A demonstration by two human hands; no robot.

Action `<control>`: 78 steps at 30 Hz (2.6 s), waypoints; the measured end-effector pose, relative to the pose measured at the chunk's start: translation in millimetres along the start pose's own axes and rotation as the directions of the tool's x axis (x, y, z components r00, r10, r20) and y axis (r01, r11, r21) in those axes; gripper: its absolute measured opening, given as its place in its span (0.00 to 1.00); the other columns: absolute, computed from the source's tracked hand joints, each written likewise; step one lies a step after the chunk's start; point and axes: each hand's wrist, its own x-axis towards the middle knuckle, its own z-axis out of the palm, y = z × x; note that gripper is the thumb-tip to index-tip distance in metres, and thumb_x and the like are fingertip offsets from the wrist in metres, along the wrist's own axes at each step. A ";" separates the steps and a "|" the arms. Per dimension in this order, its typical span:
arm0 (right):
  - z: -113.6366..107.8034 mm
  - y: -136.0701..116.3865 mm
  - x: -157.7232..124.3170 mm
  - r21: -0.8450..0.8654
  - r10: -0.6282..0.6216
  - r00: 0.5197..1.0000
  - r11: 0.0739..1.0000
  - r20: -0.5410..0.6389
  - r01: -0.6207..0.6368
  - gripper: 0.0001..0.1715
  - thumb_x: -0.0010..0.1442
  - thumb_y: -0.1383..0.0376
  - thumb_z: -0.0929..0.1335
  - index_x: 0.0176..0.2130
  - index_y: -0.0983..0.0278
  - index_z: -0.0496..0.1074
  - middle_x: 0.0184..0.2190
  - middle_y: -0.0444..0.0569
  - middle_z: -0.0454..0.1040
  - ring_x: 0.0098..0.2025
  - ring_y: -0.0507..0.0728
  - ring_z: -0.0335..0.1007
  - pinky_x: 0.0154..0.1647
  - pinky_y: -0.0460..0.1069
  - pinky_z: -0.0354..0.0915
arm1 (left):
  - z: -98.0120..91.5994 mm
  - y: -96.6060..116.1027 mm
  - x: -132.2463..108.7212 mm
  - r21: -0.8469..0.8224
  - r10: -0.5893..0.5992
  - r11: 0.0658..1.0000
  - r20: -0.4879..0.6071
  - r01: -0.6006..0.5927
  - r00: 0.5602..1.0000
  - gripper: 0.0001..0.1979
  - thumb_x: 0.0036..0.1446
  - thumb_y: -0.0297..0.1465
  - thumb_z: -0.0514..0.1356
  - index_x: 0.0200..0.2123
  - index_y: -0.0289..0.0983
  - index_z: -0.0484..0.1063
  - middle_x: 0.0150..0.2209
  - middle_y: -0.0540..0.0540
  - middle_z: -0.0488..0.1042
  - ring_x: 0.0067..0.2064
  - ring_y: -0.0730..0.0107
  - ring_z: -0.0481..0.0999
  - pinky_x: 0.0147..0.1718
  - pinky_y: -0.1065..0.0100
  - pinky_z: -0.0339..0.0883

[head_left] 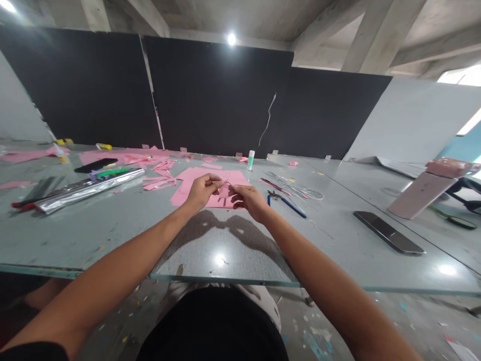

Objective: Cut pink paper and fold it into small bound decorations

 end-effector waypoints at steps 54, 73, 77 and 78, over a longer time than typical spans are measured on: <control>-6.2 8.2 8.7 -0.199 -0.138 0.987 0.973 -0.078 0.121 0.24 0.43 0.49 0.73 0.19 0.66 0.67 0.15 0.40 0.63 0.17 0.46 0.59 0.20 0.45 0.63 | 2.9 -0.9 -7.8 0.112 0.067 0.990 0.122 -0.081 0.990 0.16 0.39 0.39 0.68 0.26 0.34 0.72 0.22 0.50 0.72 0.20 0.75 0.69 0.22 0.69 0.66; -7.0 7.5 11.3 -0.390 -0.155 0.978 0.917 -0.138 0.090 0.13 0.50 0.59 0.68 0.22 0.66 0.70 0.17 0.42 0.69 0.16 0.46 0.58 0.16 0.43 0.59 | 1.1 -7.4 -5.0 0.168 0.029 0.984 0.138 -0.053 0.990 0.13 0.43 0.38 0.65 0.28 0.35 0.70 0.20 0.52 0.70 0.19 0.76 0.67 0.20 0.71 0.63; -11.2 7.1 12.3 -0.415 -0.113 0.984 0.909 -0.141 0.045 0.13 0.50 0.62 0.68 0.20 0.66 0.69 0.17 0.42 0.68 0.16 0.46 0.58 0.16 0.42 0.58 | -12.1 -7.6 6.4 0.360 0.113 0.919 0.148 -0.160 0.982 0.12 0.51 0.39 0.58 0.30 0.36 0.71 0.27 0.48 0.74 0.25 0.73 0.71 0.26 0.70 0.65; -12.2 7.6 12.2 -0.429 -0.081 0.987 0.903 -0.136 0.015 0.13 0.51 0.62 0.68 0.19 0.66 0.69 0.17 0.42 0.68 0.17 0.46 0.58 0.17 0.42 0.58 | -18.0 -8.1 10.4 0.425 0.140 0.888 0.109 -0.174 0.984 0.12 0.53 0.39 0.56 0.32 0.36 0.71 0.29 0.47 0.75 0.27 0.72 0.72 0.29 0.70 0.65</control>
